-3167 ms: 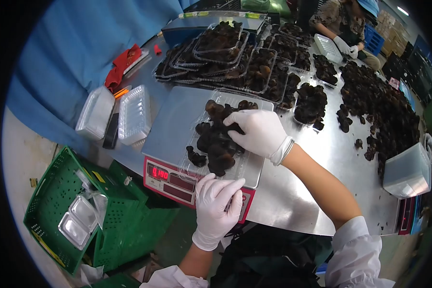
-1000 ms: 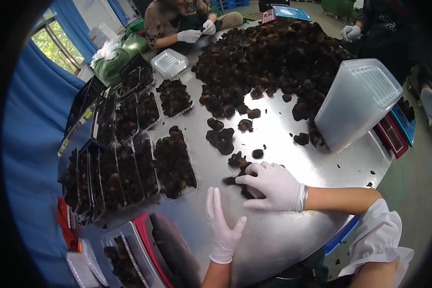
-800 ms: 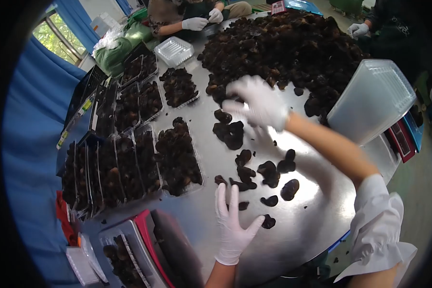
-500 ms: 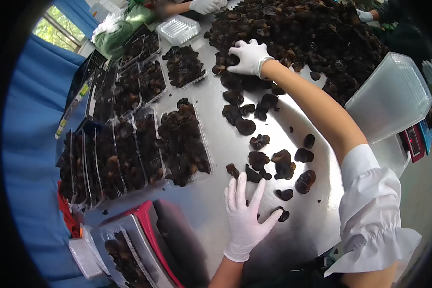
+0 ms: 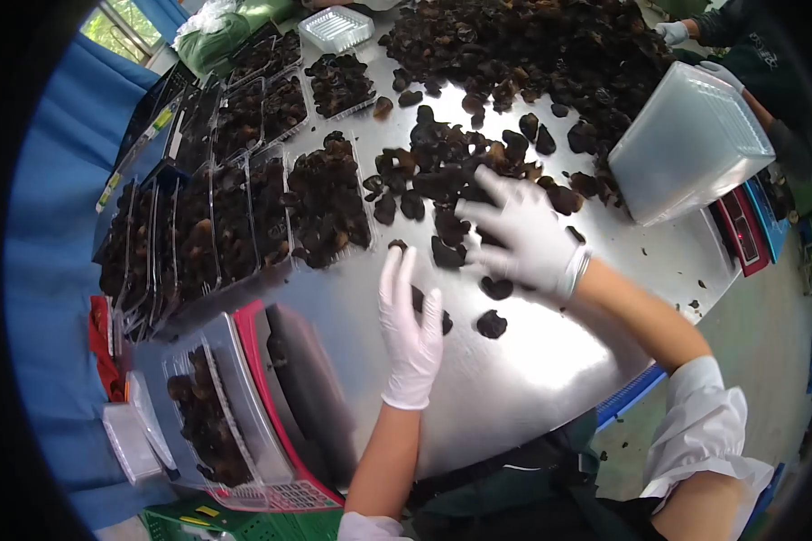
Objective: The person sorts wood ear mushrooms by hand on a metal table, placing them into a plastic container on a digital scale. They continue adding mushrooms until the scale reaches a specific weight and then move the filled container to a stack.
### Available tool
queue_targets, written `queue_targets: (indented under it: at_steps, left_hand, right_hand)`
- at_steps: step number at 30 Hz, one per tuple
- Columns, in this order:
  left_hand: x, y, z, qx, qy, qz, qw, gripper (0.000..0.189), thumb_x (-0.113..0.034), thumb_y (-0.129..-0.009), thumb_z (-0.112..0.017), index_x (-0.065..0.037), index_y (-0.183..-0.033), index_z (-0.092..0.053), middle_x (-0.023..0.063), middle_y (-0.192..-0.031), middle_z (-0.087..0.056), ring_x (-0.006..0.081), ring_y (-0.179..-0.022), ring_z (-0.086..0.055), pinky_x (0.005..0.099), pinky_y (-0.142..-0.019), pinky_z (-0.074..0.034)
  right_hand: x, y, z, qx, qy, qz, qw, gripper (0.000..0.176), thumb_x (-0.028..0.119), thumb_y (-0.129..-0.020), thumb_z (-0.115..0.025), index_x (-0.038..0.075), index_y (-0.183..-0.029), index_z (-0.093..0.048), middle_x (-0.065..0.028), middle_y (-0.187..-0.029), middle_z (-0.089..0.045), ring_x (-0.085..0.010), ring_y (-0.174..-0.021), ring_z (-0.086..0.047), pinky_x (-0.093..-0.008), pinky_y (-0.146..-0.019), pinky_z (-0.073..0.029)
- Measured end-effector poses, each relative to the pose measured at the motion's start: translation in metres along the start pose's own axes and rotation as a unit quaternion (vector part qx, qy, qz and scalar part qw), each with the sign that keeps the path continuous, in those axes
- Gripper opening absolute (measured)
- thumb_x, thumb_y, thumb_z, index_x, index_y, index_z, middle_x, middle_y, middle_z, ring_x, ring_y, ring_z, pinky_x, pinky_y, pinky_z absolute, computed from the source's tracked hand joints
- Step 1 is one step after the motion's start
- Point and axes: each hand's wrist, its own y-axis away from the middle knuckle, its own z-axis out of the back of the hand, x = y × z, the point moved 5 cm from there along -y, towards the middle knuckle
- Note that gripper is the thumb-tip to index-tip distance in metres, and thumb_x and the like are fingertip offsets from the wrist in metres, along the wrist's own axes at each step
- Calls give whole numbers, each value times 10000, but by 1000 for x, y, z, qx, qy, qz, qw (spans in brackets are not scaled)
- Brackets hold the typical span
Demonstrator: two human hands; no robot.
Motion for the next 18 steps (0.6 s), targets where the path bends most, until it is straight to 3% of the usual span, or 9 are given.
queue_targets:
  at_steps: [2,4,5,8,10,12,14,16,18]
  left_hand:
    - [5,1,3,-15,30,-9,999,433,-221,-1052,-458,12,-1417,-470,206,-1462,-444,344,-1363,-426,429,-1141,-331]
    - [13,4,11,-48,84,23,995,401,-200,-1071,-404,12,-1400,-491,178,-1442,-481,303,-1347,-449,409,-1141,-334]
    - [16,6,17,-66,142,50,986,385,-190,-1079,-378,15,-1371,-523,154,-1422,-509,276,-1333,-465,398,-1139,-334]
    - [9,17,38,-64,146,72,985,372,-218,-1063,-432,8,-1323,-572,152,-1399,-531,277,-1326,-472,397,-1133,-335]
    - [9,26,45,-53,101,58,992,369,-230,-1052,-460,-2,-1316,-581,152,-1386,-540,282,-1319,-476,399,-1131,-336]
    - [12,37,46,-37,55,51,996,367,-241,-1040,-488,-12,-1309,-591,152,-1373,-548,286,-1312,-480,401,-1128,-336]
    - [20,41,43,-16,19,45,999,362,-254,-1020,-530,-29,-1291,-610,152,-1349,-559,298,-1300,-485,400,-1127,-333]
    - [22,38,42,-35,26,35,998,342,-249,-1027,-523,-38,-1276,-624,150,-1340,-565,287,-1278,-503,388,-1110,-356]
    - [24,36,44,-65,118,51,990,325,-228,-1037,-509,-23,-1257,-631,144,-1316,-583,264,-1249,-530,369,-1082,-387]
  right_hand:
    - [41,34,-22,71,-5,19,997,645,551,-904,-584,137,-1398,-542,-230,-1513,-389,-453,-1385,-350,-596,-1143,-238]
    - [77,62,-21,112,62,88,988,618,539,-922,-562,149,-1401,-540,-206,-1524,-385,-426,-1389,-356,-596,-1139,-241]
    - [89,76,-22,105,26,115,987,557,510,-941,-547,149,-1365,-568,-186,-1514,-403,-397,-1385,-369,-592,-1135,-249]
    - [93,100,-11,138,-87,144,976,488,407,-932,-611,156,-1349,-575,-193,-1516,-398,-392,-1373,-378,-566,-1120,-284]
    - [47,95,-13,55,-92,85,991,537,347,-901,-648,140,-1384,-540,-214,-1511,-392,-405,-1372,-373,-560,-1100,-309]
    - [31,88,16,-125,28,-105,986,596,442,-908,-614,143,-1413,-510,-213,-1512,-388,-421,-1383,-368,-567,-1109,-289]
    - [19,89,-5,-87,152,-121,977,649,465,-908,-610,155,-1458,-461,-234,-1517,-371,-469,-1405,-308,-592,-1143,-233]
    - [49,100,-26,-19,-18,-92,995,646,469,-925,-587,167,-1477,-442,-234,-1535,-347,-497,-1419,-264,-633,-1154,-181]
    - [91,120,-33,39,-72,-47,996,625,459,-927,-587,169,-1467,-463,-222,-1536,-346,-472,-1421,-276,-618,-1161,-182]
